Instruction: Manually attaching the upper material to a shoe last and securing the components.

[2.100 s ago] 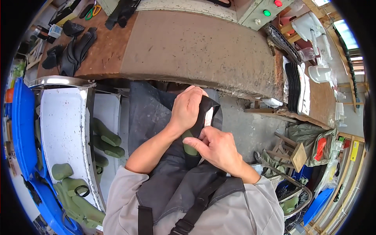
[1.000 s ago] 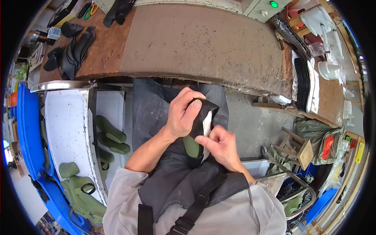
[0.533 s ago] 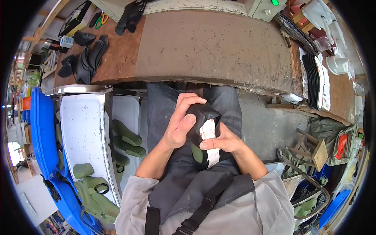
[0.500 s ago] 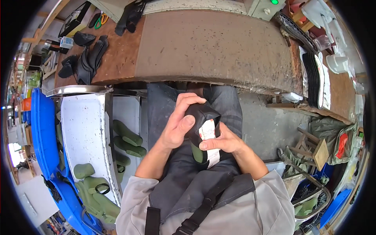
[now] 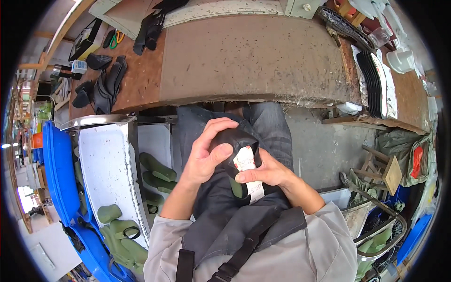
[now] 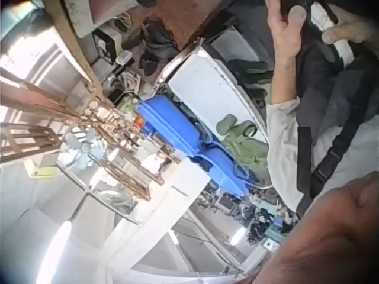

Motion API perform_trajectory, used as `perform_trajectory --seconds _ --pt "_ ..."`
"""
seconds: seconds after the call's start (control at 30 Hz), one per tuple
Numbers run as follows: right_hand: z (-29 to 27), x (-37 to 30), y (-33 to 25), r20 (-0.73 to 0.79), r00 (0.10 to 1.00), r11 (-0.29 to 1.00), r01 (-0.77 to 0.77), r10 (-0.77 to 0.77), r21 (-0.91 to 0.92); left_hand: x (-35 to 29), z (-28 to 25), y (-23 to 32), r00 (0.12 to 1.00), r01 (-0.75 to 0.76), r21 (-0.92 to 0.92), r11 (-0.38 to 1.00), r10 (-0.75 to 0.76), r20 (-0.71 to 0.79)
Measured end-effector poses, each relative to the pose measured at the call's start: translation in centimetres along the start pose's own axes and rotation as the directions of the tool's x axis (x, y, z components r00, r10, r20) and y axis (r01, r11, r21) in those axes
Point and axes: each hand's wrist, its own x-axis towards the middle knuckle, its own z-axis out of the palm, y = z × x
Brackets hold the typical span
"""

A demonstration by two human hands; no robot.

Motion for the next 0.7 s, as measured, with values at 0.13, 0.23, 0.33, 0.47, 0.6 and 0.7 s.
perform_trajectory --seconds 0.13,0.23,0.33,0.47,0.6,0.7 --pt "-0.1 0.0 0.0 -0.017 1.000 0.999 0.023 -0.023 0.033 -0.3 0.1 -2.3 0.995 -0.087 -0.148 0.985 0.092 0.025" --pt "-0.4 0.6 -0.7 -0.048 0.999 0.996 0.003 0.002 0.091 1.3 0.3 -0.3 1.000 0.006 -0.270 0.963 0.002 0.031" --pt "0.7 1.2 -2.8 -0.054 0.998 0.992 0.033 -0.027 0.119 2.6 0.2 2.0 0.998 0.055 -0.386 0.921 -0.050 0.023" --pt "1.7 0.3 -2.8 -0.060 0.997 0.999 0.048 -0.047 0.019 1.3 0.1 1.1 0.992 -0.115 -0.063 0.991 0.111 -0.057" --pt "2.1 -0.2 -3.1 -0.064 0.998 0.999 -0.003 0.006 0.048 0.2 0.1 0.1 0.992 -0.115 -0.046 0.992 0.112 -0.053" --pt "2.1 -0.3 -3.4 -0.051 0.998 0.999 -0.025 0.026 0.023 0.0 -0.2 0.3 0.989 -0.151 -0.103 0.983 0.150 -0.015"
